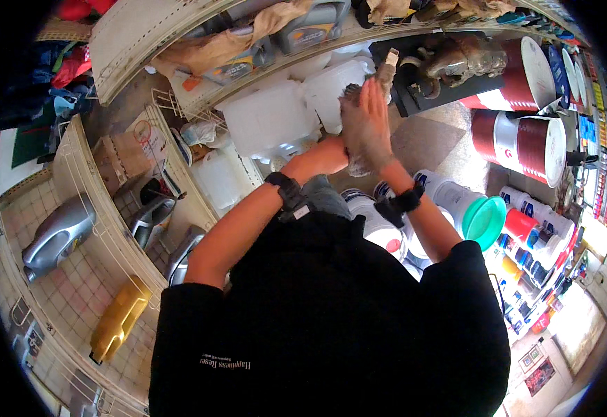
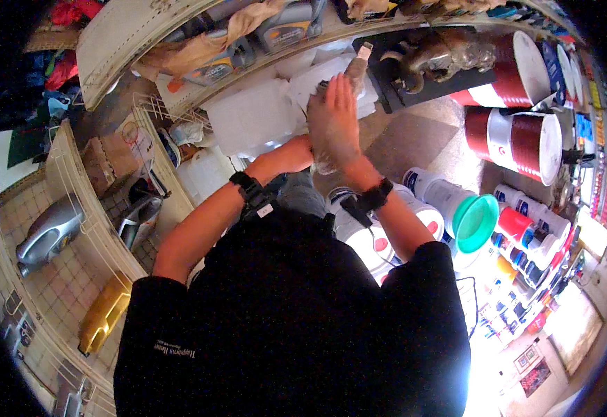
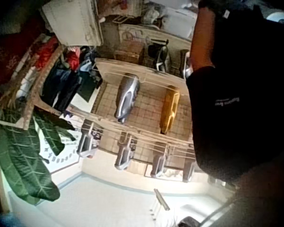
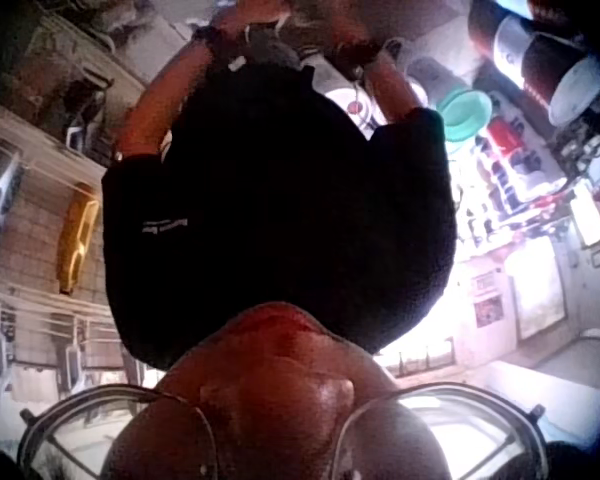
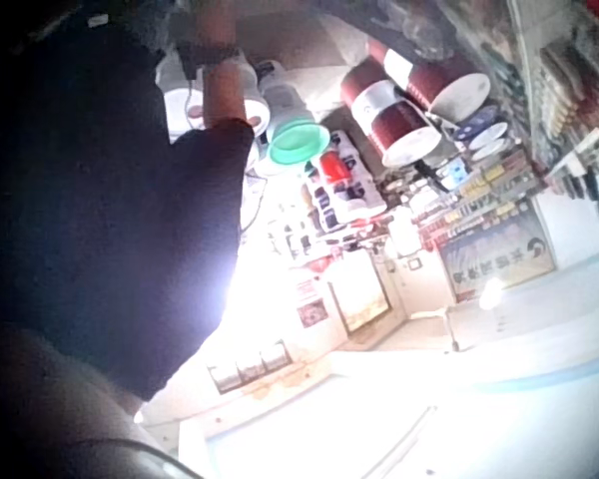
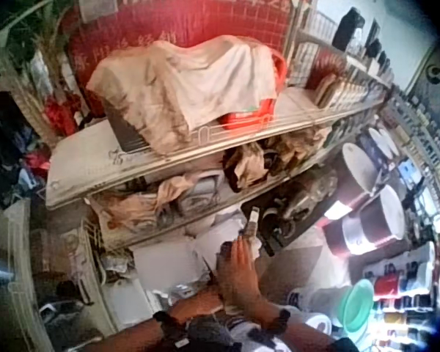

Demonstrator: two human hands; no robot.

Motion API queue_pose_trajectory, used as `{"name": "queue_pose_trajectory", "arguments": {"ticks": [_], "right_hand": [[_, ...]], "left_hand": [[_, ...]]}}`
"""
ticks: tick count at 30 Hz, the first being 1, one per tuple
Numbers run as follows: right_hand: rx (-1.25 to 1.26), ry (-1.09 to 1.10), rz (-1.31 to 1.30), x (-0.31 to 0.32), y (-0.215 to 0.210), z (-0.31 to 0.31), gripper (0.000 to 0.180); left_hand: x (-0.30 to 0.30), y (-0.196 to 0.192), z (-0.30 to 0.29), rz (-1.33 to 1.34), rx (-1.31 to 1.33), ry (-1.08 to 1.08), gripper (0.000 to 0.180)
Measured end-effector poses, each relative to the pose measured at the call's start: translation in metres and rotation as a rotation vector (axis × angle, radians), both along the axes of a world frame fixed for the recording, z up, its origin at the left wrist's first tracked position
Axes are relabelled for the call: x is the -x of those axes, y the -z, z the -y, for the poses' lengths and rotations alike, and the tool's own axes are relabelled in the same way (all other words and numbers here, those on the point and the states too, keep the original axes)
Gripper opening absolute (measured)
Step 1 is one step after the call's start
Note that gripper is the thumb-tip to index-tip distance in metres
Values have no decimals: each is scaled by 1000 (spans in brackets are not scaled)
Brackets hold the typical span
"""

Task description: The person wipes a white perforated shelf board with a cloth, cleaning both sides and edges. They repeatedly turn the board over and wipe different sections, then place it back on the shelf.

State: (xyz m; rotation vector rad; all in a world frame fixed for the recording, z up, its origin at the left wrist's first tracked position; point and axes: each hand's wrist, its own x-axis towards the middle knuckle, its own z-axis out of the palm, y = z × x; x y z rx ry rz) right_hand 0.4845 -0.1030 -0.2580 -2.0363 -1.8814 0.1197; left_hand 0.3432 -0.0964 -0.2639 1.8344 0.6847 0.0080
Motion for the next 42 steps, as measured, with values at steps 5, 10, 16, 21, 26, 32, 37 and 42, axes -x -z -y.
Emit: {"name": "queue_pose_trajectory", "arguments": {"ticks": [5,10,16,21,26,32,37,42], "right_hand": [[-153,18,229,-97,28,-60,37],[-76,31,339,-83,25,-50,41],[59,98,232,-51,5,-8,49],[-55,226,-69,-82,13,-41,54],[28,190,272,-129,29,-49,27],[22,397,-199,-150,20,-19,43],[181,486,-293,-184,10,42,53],[343,636,-341,-219,0,132,64]], "left_hand": [[-9,-34,9,-66,41,107,26],[-13,-40,11,-132,100,140,25],[6,-62,30,-116,169,346,29],[-6,-40,10,4,104,326,30],[-26,-46,1,60,102,237,46],[-40,-47,27,104,65,340,54],[-25,-51,24,59,135,476,48],[31,-37,-15,-15,259,339,45]]}}
